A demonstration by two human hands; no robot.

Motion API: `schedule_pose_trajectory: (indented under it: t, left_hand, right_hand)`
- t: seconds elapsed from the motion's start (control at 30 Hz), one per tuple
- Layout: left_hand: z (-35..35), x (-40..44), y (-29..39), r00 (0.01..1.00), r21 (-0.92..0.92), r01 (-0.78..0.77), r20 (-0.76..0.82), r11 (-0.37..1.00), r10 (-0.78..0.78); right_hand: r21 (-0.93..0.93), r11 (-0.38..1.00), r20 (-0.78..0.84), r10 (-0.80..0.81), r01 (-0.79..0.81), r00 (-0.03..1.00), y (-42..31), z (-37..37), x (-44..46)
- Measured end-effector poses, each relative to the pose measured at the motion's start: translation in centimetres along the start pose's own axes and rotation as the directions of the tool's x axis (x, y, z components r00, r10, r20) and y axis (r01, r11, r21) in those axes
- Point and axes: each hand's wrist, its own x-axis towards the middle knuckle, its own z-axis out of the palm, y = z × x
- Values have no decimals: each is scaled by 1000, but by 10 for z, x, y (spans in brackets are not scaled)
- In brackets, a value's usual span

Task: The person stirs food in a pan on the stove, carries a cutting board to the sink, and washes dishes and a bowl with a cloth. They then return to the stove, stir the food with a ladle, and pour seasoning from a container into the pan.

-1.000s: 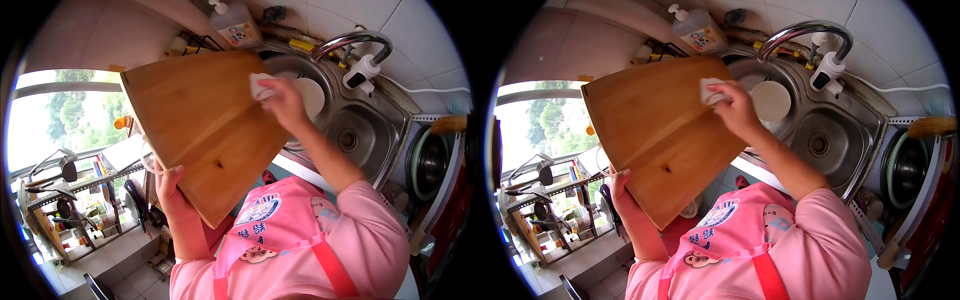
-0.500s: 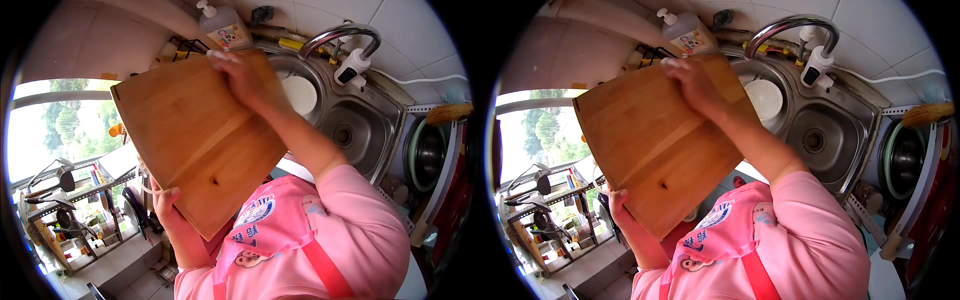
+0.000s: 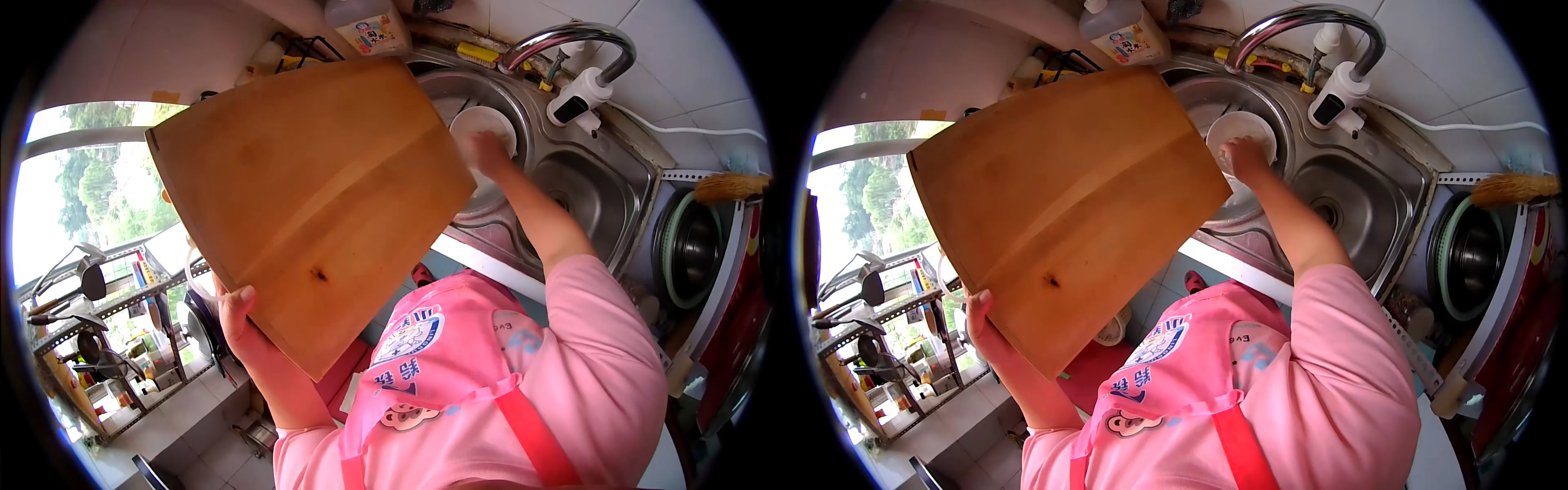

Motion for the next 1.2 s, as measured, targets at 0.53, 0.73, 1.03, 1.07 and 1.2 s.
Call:
schedule_pose_trajectory:
  t: [0.53,0.73,1.03,1.07,1.2]
  left_hand:
    - [71,37,-8,988,-57,128,92,990,-122]
    - [94,39,-13,977,-70,195,99,978,-188]
    - [57,27,-1,993,-128,120,34,984,-116]
    - [52,25,2,994,-130,108,14,986,-107]
    - [34,15,9,998,-145,65,-17,987,-68]
  right_hand:
    - [867,371,-312,-112,331,943,-257,-278,-1]
    - [707,456,-442,-312,541,841,-255,-245,-17]
    - [769,639,-55,57,6,997,-63,-84,9]
    - [556,821,-184,-29,128,982,-50,-76,10]
    - [312,947,-80,-59,81,995,19,-8,-1]
